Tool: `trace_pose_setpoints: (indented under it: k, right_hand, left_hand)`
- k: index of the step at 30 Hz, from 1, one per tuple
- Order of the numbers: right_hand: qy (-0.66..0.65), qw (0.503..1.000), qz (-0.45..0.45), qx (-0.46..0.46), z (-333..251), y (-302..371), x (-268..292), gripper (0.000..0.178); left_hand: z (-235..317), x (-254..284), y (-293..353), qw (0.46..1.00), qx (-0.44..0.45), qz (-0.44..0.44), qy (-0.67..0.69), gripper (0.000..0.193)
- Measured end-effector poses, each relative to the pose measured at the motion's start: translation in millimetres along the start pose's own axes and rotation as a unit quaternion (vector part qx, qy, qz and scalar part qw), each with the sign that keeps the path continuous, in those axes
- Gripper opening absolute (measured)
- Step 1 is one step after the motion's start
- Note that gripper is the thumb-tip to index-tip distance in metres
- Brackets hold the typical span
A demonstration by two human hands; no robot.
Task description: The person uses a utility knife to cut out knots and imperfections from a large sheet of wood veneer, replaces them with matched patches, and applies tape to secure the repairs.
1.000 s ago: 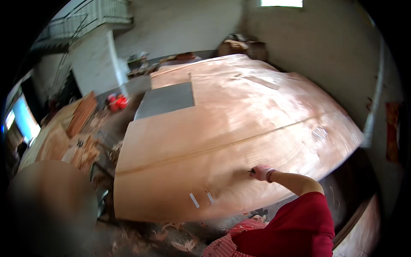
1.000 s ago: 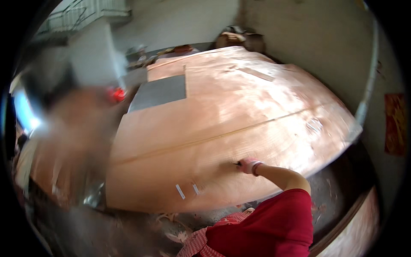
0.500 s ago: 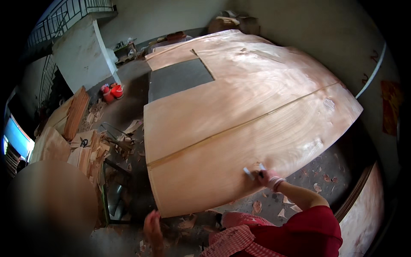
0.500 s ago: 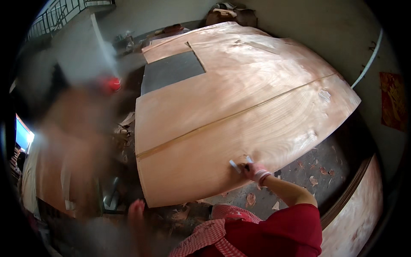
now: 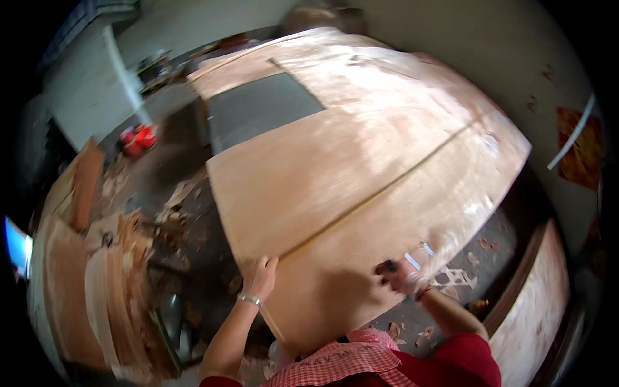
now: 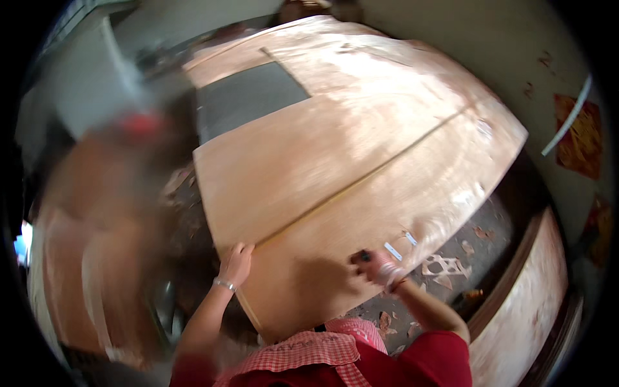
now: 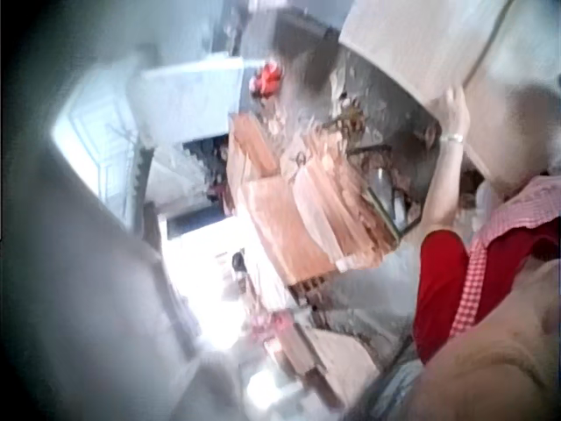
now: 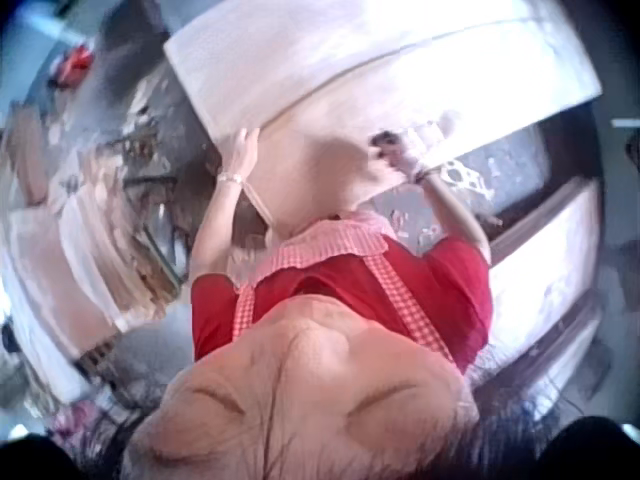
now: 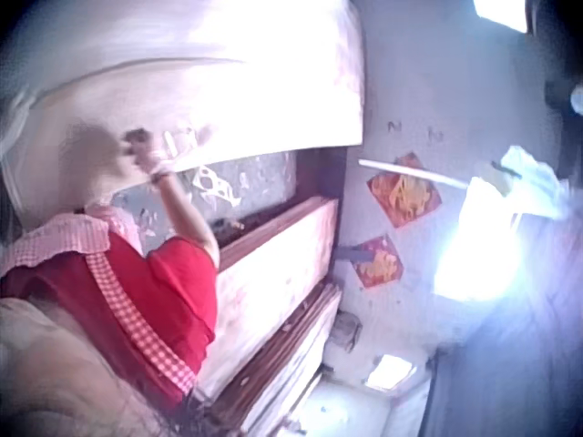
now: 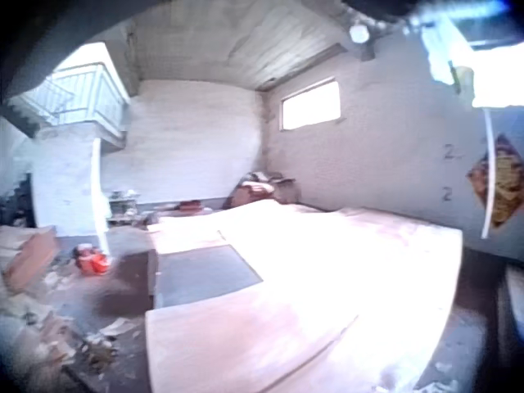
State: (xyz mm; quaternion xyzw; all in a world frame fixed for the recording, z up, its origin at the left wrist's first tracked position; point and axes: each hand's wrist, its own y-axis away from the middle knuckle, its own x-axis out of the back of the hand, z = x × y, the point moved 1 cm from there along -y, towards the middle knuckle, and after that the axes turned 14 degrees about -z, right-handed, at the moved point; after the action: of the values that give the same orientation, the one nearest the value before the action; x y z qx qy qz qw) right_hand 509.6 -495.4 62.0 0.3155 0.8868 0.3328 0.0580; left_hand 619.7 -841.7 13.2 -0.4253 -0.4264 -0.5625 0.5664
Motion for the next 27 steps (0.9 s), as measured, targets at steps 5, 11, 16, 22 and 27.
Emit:
trace_pose_setpoints:
  k: [5,11,16,22,27]
  right_hand:
    - [-0.343,0.939,-0.021,0.025,-33,-14,-131,0.037]
    - [-0.467,0.821,0.293,0.147,9,25,-187,0.025]
    - [-0.372,0.754,0.540,0.027,62,92,-213,0.022]
    - [-0.306,0.790,0.526,-0.079,100,111,-263,0.028]
    - [-0.410,0.767,0.493,-0.032,69,100,-349,0.024]
  left_hand:
    - [56,31,18,0.923,-0.221,-0.144,0.281,0.027]
    - [-53,31,6,0.936,0.083,0.134,0.314,0.069]
    - [-147,-11,-2,0.550,0.146,-0.091,0.818,0.032]
    - [-143,-26,-14,0.649,0.136,-0.112,0.740,0.012]
    - [-132,-11,14,0.677,0.112,-0.147,0.712,0.011]
